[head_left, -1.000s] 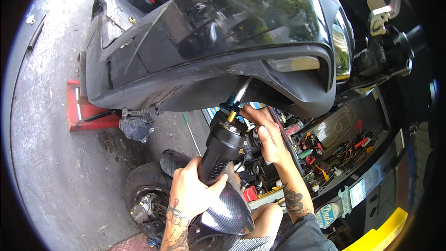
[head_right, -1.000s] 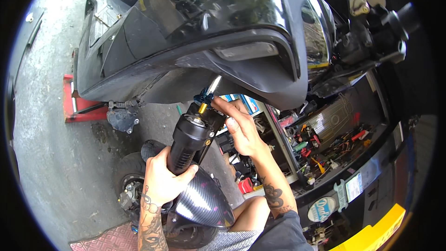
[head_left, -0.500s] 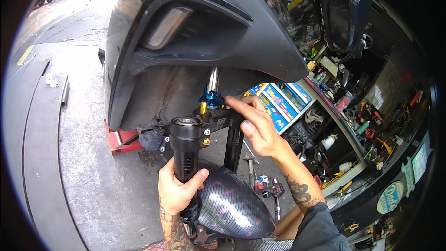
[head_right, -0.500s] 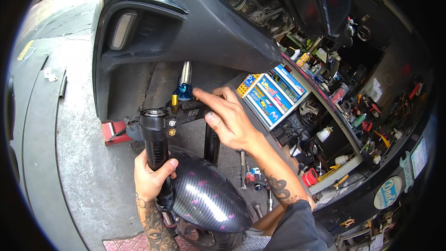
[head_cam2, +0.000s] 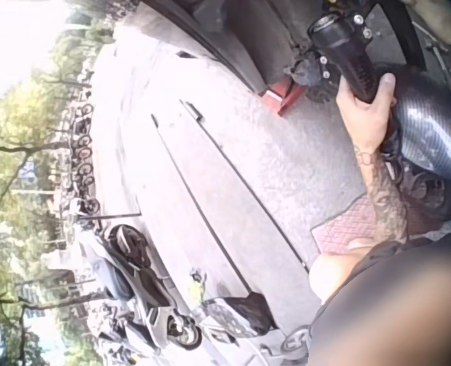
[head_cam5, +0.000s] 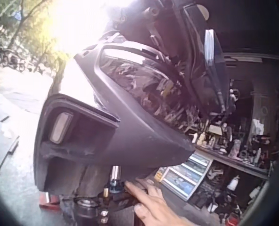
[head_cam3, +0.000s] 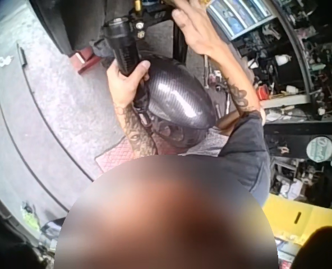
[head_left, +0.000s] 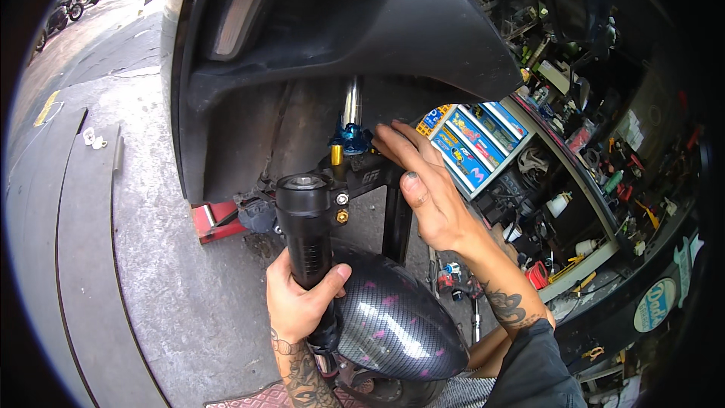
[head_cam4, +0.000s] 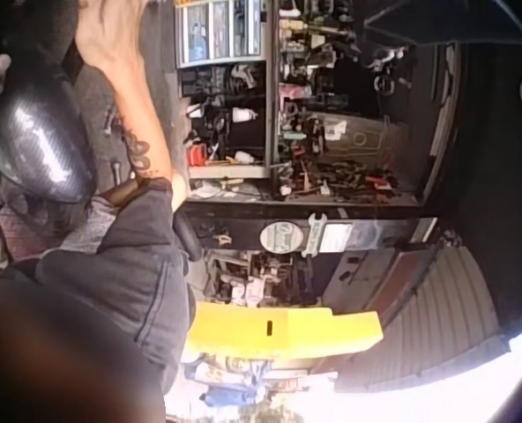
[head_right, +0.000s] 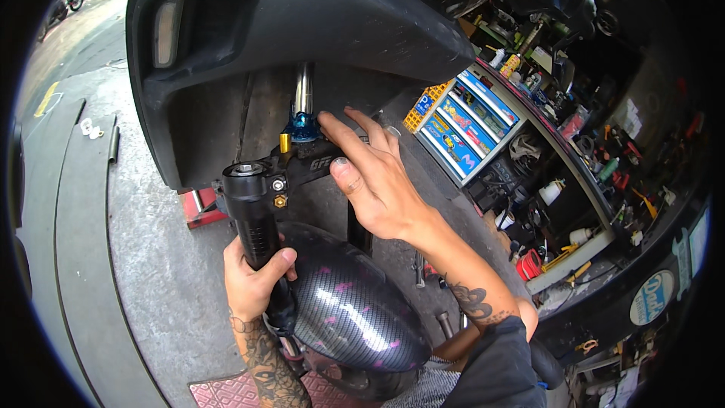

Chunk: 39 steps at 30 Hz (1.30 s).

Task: The person applies blue grease to the scooter's front fork assembly and installs the fork tube into the triple clamp. They then remove the front fairing, apply grease to the steering stem, and reattach the fairing. The person wipes their hands with a cloth and continues adjusting the front assembly.

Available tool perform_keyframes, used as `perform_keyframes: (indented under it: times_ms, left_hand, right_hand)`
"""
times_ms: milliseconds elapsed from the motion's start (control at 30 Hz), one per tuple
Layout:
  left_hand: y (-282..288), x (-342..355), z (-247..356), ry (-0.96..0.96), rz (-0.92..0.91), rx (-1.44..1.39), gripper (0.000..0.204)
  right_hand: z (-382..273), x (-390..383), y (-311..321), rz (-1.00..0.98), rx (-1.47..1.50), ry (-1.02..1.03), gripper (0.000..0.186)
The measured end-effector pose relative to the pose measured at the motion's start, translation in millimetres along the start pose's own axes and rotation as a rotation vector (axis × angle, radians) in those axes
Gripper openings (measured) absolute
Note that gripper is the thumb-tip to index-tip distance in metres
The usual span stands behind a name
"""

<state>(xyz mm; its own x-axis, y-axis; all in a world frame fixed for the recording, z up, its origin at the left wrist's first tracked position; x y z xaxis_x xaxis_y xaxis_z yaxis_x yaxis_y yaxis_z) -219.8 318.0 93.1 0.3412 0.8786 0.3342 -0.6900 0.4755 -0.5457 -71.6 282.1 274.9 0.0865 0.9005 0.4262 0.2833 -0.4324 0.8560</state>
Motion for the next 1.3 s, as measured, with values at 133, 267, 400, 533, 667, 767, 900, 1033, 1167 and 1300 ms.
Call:
perform_keyframes:
  times_ms: [133, 267, 400, 533, 667, 767, 900, 1033, 1167, 1300]
  left_hand:
    - [-0.7, 0.2, 0.6, 0.002, -0.018, 0.034, 0.028]
    - [-1.5, 0.8, 1.4, -0.012, -0.033, 0.010, 0.028]
    - [-1.8, 1.5, 0.7, -0.014, -0.044, 0.005, 0.028]
    - [-1.0, 2.0, -0.3, -0.016, -0.052, 0.037, 0.028]
    - [-0.8, 1.7, 0.0, -0.037, -0.048, 0.003, 0.028]
    - [1.0, 2.3, -1.1, -0.045, -0.027, 0.001, 0.029]
    - [-0.7, 0.3, -2.5, -0.029, -0.011, -0.031, 0.030]
    - [0.9, 0.4, -0.8, -0.033, -0.004, -0.006, 0.029]
    - [0.4, 0.7, 1.1, -0.047, -0.007, 0.010, 0.027]
    - [0.7, 0.1, 1.9, -0.064, 0.013, 0.026, 0.026]
  right_hand:
    - [5.4, 16.6, -5.7, -0.031, 0.234, -0.185, 0.078]
    - [8.4, 34.3, -15.3, -0.108, 0.342, -0.399, 0.095]
    - [-5.1, 37.5, -3.1, -0.079, 0.486, -0.440, 0.097]
    - [-12.6, 31.8, 7.4, -0.002, 0.478, -0.457, 0.094]
    - [-18.2, 20.4, -2.2, -0.100, 0.239, -0.424, 0.089]
    - [-19.8, 13.6, 2.2, -0.083, 0.296, -0.363, 0.088]
    - [-14.6, 12.5, 2.6, -0.134, 0.226, -0.317, 0.089]
    - [-9.3, 18.3, 9.6, -0.109, 0.316, -0.210, 0.088]
    - [4.7, 23.9, 9.9, -0.086, 0.293, -0.191, 0.077]
    - [9.0, 32.3, 8.2, -0.082, 0.206, -0.148, 0.079]
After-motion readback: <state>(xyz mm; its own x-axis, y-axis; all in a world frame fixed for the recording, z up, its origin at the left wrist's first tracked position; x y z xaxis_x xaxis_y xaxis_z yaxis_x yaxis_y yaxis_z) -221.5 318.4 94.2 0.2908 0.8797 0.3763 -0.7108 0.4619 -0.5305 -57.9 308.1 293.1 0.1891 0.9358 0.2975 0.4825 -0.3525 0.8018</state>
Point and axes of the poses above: each hand's wrist, its own x-axis towards the middle knuckle, its own y-axis out of the back of the hand, z = x × y, the point moved 8 cm from there along x, towards the middle knuckle, and after that the axes turned 13 degrees about -y, right-handed, at the moved point
